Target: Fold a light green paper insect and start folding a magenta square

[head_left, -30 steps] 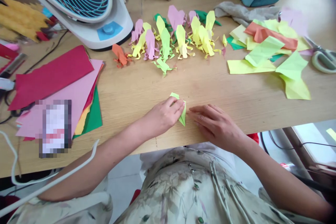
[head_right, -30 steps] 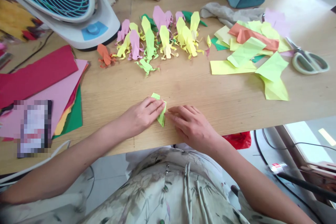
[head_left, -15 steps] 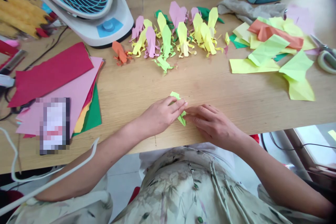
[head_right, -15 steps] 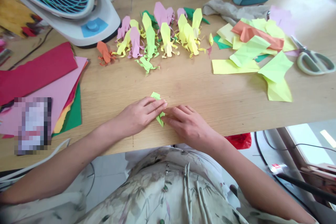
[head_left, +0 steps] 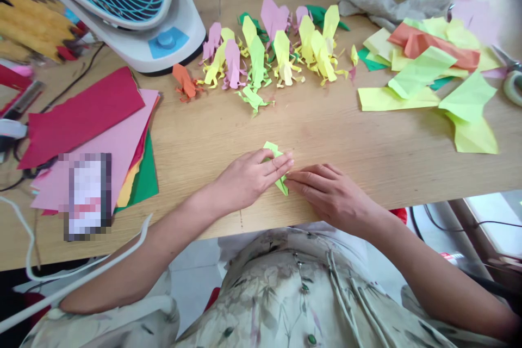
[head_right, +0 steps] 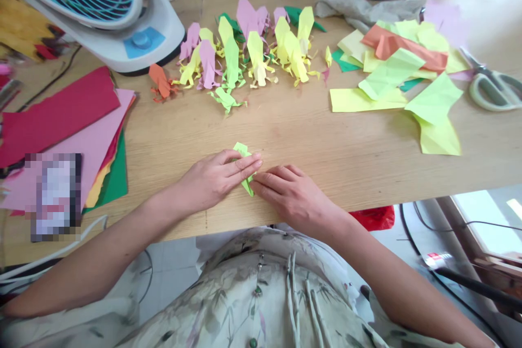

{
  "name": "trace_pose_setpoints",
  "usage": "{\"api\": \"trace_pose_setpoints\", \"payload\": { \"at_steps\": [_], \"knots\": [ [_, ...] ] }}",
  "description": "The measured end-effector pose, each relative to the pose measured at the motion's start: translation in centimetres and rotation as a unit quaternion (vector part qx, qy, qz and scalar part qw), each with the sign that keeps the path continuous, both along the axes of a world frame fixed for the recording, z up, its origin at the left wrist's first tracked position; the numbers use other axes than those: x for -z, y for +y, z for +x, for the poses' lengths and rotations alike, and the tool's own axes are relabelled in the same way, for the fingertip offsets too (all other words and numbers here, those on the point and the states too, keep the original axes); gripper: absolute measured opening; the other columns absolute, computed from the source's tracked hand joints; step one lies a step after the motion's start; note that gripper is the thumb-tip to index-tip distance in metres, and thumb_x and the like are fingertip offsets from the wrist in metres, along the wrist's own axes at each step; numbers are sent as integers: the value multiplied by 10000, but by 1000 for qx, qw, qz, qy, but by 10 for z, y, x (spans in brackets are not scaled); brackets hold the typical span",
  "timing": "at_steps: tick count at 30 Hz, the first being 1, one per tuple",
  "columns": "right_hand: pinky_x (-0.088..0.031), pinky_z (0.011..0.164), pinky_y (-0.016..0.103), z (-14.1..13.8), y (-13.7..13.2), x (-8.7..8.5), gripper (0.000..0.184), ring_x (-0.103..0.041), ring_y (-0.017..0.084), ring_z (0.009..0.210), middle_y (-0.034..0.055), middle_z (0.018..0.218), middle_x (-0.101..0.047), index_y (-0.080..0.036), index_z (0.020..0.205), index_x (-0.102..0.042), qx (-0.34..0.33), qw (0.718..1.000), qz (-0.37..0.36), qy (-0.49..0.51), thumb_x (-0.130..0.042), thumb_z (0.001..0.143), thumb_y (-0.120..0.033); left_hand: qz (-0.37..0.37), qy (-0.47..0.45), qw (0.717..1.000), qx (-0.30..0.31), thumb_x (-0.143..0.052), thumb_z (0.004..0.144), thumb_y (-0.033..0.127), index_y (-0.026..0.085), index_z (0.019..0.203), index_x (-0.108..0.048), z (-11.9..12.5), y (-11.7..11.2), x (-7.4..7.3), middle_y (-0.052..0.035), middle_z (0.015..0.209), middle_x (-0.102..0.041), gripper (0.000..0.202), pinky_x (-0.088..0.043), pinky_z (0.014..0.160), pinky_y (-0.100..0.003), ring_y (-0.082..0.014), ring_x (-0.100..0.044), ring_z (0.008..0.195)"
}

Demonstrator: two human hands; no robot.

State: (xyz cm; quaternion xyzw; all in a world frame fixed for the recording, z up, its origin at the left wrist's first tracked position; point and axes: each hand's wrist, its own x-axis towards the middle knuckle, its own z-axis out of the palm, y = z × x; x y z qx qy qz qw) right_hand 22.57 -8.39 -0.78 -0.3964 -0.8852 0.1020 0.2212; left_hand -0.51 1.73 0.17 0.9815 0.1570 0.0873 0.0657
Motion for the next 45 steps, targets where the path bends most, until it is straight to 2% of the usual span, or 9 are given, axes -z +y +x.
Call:
{"api": "trace_pose_setpoints", "payload": {
  "at_steps": [4, 10, 16, 20, 24, 29, 33, 37, 45],
  "knots": [
    [-489, 912, 436, 0, 0, -2, 464, -576, 264, 1129, 111, 1324, -647, -195, 1426, -523, -10, 1000, -1, -29, -439, 976, -113, 28, 24, 999, 11, -446, 984, 113, 233, 1472, -472, -1, -2, -1, -56, 1500, -531, 503, -480, 1003, -371, -235, -568, 1248],
    [-486, 914, 448, -2, -2, -6, 410, -566, 280, 1149, 145, 1308, -646, -146, 1352, -578, -13, 998, 20, -52, -431, 971, -112, 86, 62, 994, -7, -456, 985, 130, 194, 1472, -460, 2, -10, -7, -118, 1520, -499, 491, -408, 1048, -522, -316, -479, 1354],
    [-499, 912, 443, -5, -6, -11, 377, -580, 288, 1153, 178, 1301, -644, -91, 1281, -615, -18, 996, 51, -73, -390, 978, -101, 122, 71, 990, -17, -465, 984, 140, 187, 1468, -460, 2, -15, -4, -88, 1546, -471, 486, -353, 1094, -533, -332, -433, 1408],
    [-490, 954, 478, -6, -13, -10, 390, -558, 316, 1217, 208, 1364, -607, -59, 1313, -595, -20, 994, 50, -91, -419, 968, -109, 114, 87, 989, -31, -460, 978, 133, 190, 1472, -459, 4, -19, -6, -95, 1559, -449, 497, -292, 1133, -607, -359, -392, 1439],
    [-485, 979, 485, -9, -18, -10, 419, -542, 320, 1264, 216, 1410, -570, -62, 1336, -583, -4, 996, 30, -88, -448, 941, -90, 55, 116, 990, -55, -433, 962, 106, 211, 1450, -488, 9, -18, -15, -83, 1549, -465, 502, -239, 1143, -646, -359, -353, 1463],
    [-485, 992, 428, -10, -19, -8, 386, -550, 282, 1253, 187, 1368, -596, -76, 1327, -582, 4, 997, -1, -76, -454, 965, -103, -17, 57, 992, -108, -431, 946, 93, 257, 1387, -540, 20, -4, -30, -65, 1389, -629, 483, -264, 1125, -549, -280, -450, 1377],
    [-466, 1013, 430, -9, -19, -2, 401, -542, 272, 1260, 164, 1365, -598, -117, 1346, -570, 10, 999, 2, -53, -445, 966, -92, -46, 53, 983, -172, -606, 927, 327, 217, 1111, -661, 36, 5, -35, -96, 1199, -651, 221, -373, 964, -453, -291, -531, 1141],
    [-463, 1006, 427, -9, -19, 1, 401, -546, 273, 1248, 166, 1352, -607, -109, 1344, -569, 13, 999, 3, -49, -464, 957, -96, -102, 106, 965, -219, -729, 838, 408, 205, 932, -636, 53, 19, -35, -70, 1056, -608, 242, -353, 906, -414, -288, -518, 1081],
    [-451, 997, 441, -10, -18, 3, 389, -535, 281, 1251, 168, 1398, -590, -96, 1316, -587, 8, 999, 10, -42, -468, 945, -80, -137, 105, 965, -197, -704, 861, 434, 187, 809, -598, 56, 41, -25, -43, 956, -580, 273, -310, 866, -372, -257, -520, 1031]
  ]
}}
